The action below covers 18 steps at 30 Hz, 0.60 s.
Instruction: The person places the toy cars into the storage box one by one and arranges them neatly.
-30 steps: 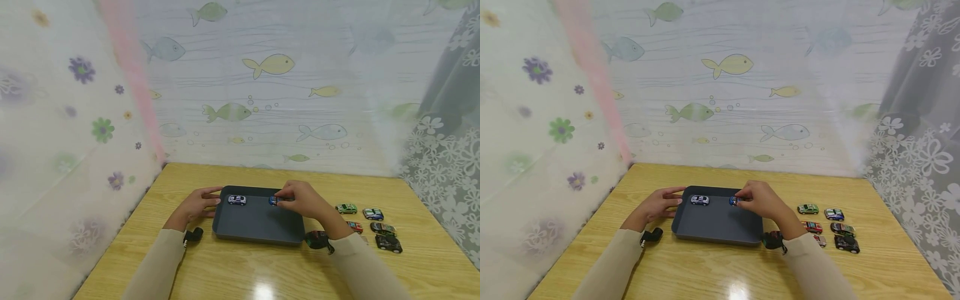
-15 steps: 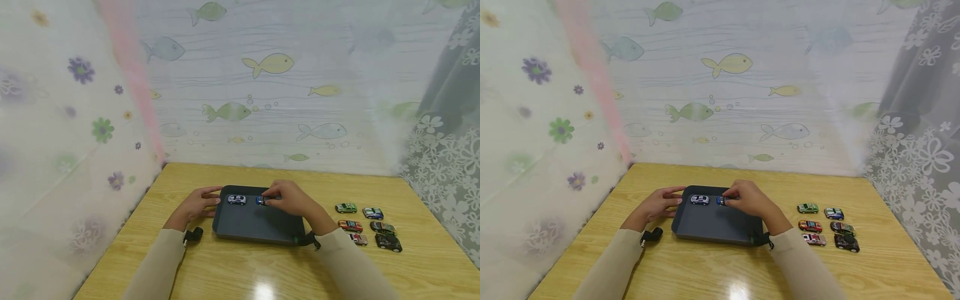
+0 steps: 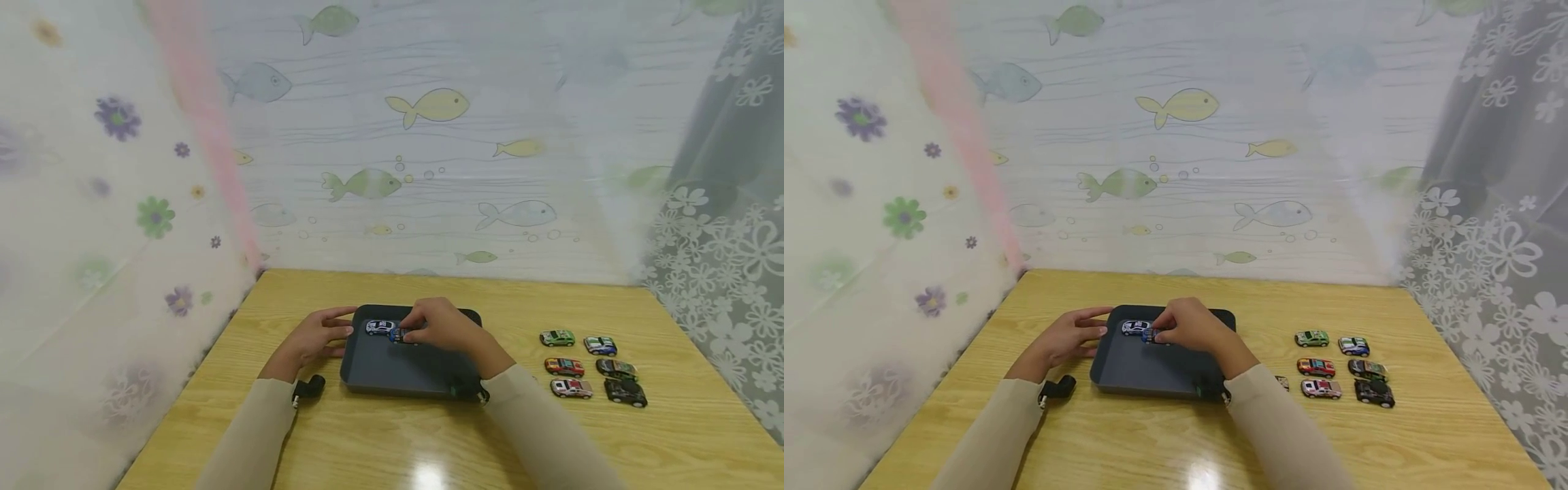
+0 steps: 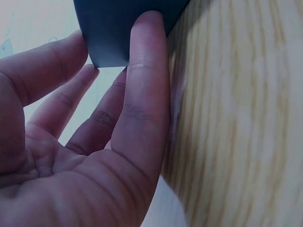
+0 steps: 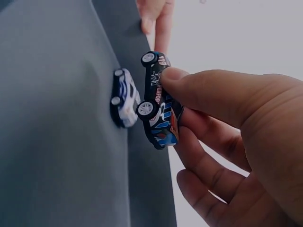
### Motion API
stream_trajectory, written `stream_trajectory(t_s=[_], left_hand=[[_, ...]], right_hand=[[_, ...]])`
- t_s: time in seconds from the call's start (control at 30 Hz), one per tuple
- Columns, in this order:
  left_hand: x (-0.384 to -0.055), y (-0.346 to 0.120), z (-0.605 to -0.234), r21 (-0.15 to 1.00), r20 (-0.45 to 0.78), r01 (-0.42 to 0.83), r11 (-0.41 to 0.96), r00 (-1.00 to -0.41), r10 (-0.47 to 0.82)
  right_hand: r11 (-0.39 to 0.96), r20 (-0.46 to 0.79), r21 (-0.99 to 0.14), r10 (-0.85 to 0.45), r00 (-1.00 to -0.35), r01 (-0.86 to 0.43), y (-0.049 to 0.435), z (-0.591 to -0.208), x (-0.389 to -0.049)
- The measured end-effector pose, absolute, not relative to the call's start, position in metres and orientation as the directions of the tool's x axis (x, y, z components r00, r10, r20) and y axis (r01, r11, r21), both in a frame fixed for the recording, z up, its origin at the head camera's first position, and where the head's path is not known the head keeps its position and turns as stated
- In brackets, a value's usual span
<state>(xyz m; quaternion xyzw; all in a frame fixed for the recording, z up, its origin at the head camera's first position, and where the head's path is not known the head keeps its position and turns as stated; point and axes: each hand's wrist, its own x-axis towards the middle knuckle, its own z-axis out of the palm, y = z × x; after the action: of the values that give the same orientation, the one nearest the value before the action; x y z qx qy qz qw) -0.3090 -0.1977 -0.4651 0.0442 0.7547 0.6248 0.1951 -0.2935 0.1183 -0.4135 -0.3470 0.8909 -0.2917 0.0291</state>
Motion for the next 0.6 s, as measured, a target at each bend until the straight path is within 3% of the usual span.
stream_trajectory(t_s=[0.6], left_hand=[[-0.309,-0.199,-0.466,0.964,-0.238,-0.180,0.196,-0.911,0.337]], right_hand=[[0.571,0.050,-0.664,-0.611,-0.790,-0.483,0.086,-0.434,-0.311]])
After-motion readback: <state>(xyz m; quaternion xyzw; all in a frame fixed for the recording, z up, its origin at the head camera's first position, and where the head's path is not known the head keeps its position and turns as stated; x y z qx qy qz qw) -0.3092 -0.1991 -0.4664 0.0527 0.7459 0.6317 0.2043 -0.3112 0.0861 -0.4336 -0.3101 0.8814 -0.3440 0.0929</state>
